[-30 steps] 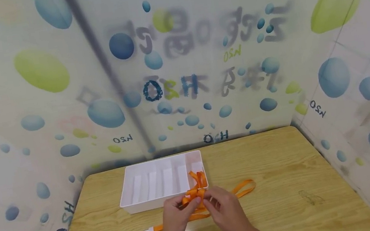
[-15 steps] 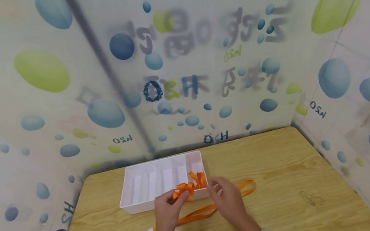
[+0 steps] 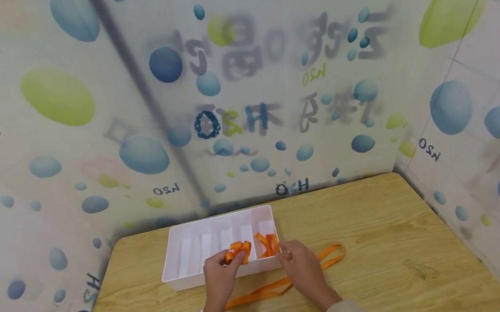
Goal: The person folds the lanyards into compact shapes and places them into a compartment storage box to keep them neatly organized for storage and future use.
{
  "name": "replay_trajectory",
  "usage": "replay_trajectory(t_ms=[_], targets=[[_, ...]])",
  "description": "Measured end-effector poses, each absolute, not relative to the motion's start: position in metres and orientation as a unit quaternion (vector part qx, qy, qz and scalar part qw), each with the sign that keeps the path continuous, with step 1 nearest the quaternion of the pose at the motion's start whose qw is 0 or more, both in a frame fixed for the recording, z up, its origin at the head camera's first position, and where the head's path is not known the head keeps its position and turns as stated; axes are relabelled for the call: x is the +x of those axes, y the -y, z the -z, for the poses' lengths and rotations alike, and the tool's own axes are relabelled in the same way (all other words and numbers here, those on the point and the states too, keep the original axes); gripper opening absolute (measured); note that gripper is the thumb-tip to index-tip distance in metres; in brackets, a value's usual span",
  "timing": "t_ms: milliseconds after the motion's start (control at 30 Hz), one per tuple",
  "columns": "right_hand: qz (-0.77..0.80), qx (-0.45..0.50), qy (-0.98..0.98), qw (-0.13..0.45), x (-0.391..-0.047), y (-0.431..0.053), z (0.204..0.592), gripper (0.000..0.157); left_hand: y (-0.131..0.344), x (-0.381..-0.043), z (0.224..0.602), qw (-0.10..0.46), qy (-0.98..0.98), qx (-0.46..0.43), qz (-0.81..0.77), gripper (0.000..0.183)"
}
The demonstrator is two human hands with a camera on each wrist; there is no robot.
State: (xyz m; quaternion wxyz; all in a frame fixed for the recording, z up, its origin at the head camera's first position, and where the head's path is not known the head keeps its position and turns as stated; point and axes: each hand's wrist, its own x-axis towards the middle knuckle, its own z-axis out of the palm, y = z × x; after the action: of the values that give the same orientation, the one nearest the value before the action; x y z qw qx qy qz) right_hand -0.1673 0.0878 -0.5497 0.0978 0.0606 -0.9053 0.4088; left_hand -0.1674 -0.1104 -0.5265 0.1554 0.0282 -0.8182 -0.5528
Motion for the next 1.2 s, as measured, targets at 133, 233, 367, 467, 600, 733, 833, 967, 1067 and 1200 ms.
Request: replay_trajectory(t_ms=[133, 233, 367, 467, 600, 733, 833, 967, 1067, 1200], targets=[[-0.398, 0.058, 0.911, 0.09, -0.169, -0.087, 0.551, 0.024, 0.112, -0.176, 0.529, 0.147, 0.834, 0.046, 0.53, 0.022], [-0.392, 0.063, 0.913, 0.097, -0.171, -0.086, 0.552, 0.021, 0.112, -0.182, 0.53, 0.124, 0.84, 0.067, 0.524, 0.019], [-0.391, 0.063, 0.911, 0.113, -0.172, -0.085, 0.554, 0.017, 0.112, -0.188, 0.531, 0.108, 0.851, 0.091, 0.506, 0.017], [-0.392, 0.067, 0.908, 0.131, -0.173, -0.084, 0.557, 0.016, 0.112, -0.19, 0.531, 0.112, 0.866, 0.096, 0.479, 0.019], [-0.393, 0.065, 0.906, 0.145, -0.173, -0.083, 0.559, 0.016, 0.114, -0.193, 0.533, 0.117, 0.889, 0.087, 0.435, 0.025], [-0.391, 0.057, 0.906, 0.148, -0.172, -0.082, 0.558, 0.015, 0.114, -0.196, 0.536, 0.106, 0.906, 0.076, 0.402, 0.027], [-0.39, 0.052, 0.908, 0.145, -0.172, -0.082, 0.557, 0.013, 0.113, -0.197, 0.537, 0.098, 0.919, 0.061, 0.377, 0.024], [-0.386, 0.047, 0.911, 0.136, -0.173, -0.082, 0.556, 0.013, 0.112, -0.2, 0.536, 0.098, 0.93, 0.043, 0.352, 0.022], [-0.385, 0.045, 0.912, 0.13, -0.173, -0.081, 0.555, 0.013, 0.112, -0.202, 0.535, 0.1, 0.933, 0.034, 0.345, 0.02], [-0.389, 0.041, 0.911, 0.127, -0.173, -0.081, 0.554, 0.012, 0.113, -0.203, 0.534, 0.101, 0.936, 0.019, 0.338, 0.02]])
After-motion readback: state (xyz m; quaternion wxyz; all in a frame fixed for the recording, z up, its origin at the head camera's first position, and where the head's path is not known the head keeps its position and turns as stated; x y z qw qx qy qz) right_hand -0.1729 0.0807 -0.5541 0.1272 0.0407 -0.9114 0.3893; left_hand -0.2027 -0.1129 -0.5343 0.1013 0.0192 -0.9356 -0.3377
